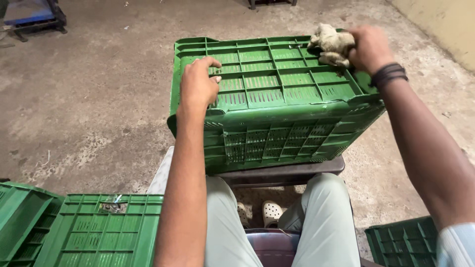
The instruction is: The person wipes the exterior and interior surfaces of a green plastic crate using a cloth. They rotate and flip the crate to access all sides, then wipe the inside walls and bottom before setting it upright.
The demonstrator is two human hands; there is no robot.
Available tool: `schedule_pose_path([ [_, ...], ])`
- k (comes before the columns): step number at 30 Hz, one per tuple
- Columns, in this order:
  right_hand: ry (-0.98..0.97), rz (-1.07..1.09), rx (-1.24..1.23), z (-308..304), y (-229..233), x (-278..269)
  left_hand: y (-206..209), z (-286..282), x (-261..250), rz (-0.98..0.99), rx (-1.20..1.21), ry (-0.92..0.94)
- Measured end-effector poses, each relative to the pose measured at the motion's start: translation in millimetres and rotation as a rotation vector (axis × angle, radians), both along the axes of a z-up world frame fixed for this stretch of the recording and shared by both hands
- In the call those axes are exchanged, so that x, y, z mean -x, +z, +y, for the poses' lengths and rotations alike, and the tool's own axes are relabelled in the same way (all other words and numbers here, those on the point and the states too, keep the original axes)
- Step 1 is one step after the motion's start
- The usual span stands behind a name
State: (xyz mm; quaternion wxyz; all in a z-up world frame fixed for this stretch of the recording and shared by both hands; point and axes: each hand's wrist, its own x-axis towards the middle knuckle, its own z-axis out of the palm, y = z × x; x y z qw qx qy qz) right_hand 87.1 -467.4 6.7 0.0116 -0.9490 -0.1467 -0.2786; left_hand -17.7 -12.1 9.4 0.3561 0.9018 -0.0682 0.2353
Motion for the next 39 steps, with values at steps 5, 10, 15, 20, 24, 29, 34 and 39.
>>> schedule_pose_path([
  [5, 0.119, 0.026, 0.094, 14, 14, 106, 0, 1, -5, 0.033, 0.047, -0.051],
  [10, 0.121, -0.019, 0.322, 38, 28, 178, 0, 1, -5, -0.084, -0.001, -0.117],
  [15, 0.052, -0.019, 0.136, 41, 33, 138, 0, 7, -6, 0.011, -0.028, -0.111],
  [20, -0.407, 0.134, 0.302, 69, 32, 30, -8, 7, -13, -0.120, -0.114, -0.095],
  [24, -0.340, 0.082, 0.172, 118, 43, -17, -11, 3, -16, 0.038, -0.108, -0.025],
  [29, -0.055, 0.097, 0.022, 276, 23, -9, -3, -2, -13, 0.044, 0.033, -0.006],
  [34, 0.419, 0.008, -0.083, 337, 15, 33, -5, 2, -17, -0.183, 0.040, 0.054],
  [39, 0.554, 0.073, -0.009, 279, 27, 43, -7, 4, -20, -0.133, 0.083, 0.069],
])
